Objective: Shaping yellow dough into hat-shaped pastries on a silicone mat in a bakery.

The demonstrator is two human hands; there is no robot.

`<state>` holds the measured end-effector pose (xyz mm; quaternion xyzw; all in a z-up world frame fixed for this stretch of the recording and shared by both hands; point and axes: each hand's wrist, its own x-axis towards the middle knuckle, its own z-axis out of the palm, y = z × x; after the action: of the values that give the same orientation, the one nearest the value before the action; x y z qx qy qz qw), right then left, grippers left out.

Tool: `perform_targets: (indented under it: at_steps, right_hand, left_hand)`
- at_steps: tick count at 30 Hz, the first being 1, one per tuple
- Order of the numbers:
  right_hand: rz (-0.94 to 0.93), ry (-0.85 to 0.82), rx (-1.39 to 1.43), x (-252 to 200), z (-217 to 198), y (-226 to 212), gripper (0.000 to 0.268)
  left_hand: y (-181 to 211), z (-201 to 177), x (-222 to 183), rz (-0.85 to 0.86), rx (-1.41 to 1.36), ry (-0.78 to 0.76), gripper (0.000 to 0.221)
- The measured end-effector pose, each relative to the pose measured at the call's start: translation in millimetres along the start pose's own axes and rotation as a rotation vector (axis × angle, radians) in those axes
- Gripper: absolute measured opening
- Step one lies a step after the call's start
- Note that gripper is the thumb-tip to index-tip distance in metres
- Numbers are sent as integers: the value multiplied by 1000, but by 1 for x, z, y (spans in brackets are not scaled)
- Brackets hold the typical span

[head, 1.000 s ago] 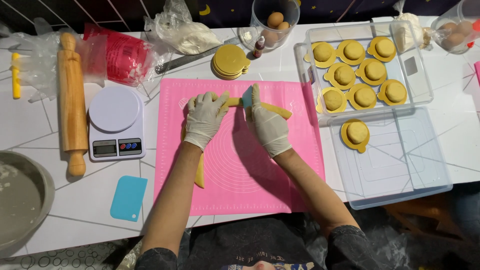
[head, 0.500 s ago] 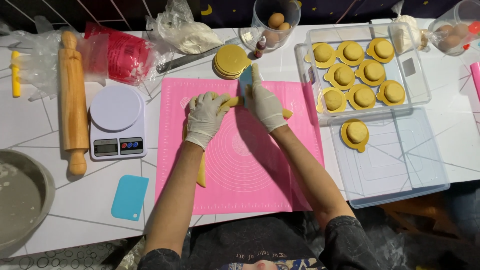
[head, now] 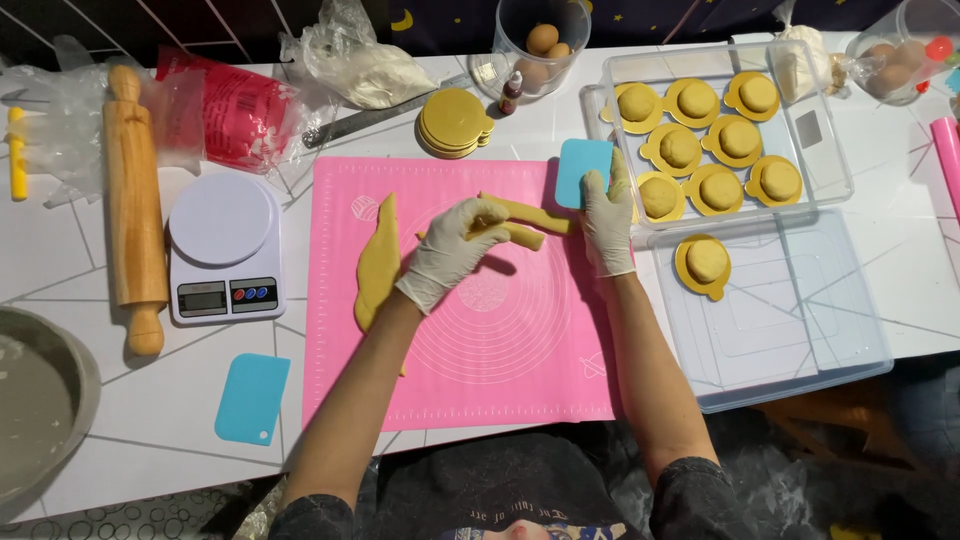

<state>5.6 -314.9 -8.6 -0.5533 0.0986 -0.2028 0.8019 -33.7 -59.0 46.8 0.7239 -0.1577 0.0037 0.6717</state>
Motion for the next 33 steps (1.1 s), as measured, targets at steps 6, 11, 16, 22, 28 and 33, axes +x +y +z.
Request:
perform_targets:
  at_steps: [6, 11, 16, 22, 28, 33]
  right_hand:
    - [39, -13, 37, -3, 1, -3, 66]
    - [45, -34, 80, -3, 0, 0, 65]
    - [53, -30, 96, -4, -2, 0, 67]
    - [35, -44, 89, -7, 0, -3, 67]
    - [21, -83, 14, -11, 4, -10, 66]
    - [28, -59, 15, -10, 0, -4, 65]
  left_hand:
    - [-47, 25, 13, 243, 982, -121, 35]
    - [-81, 24, 42, 257, 1128, -260, 51]
    - [-110, 13, 73, 270, 1226, -367, 30]
    - [-101, 1, 74, 227, 1271, -361, 29]
    - [-37, -14, 37, 178, 1072, -346, 39]
    - [-50, -27, -1, 150, 1134, -353, 52]
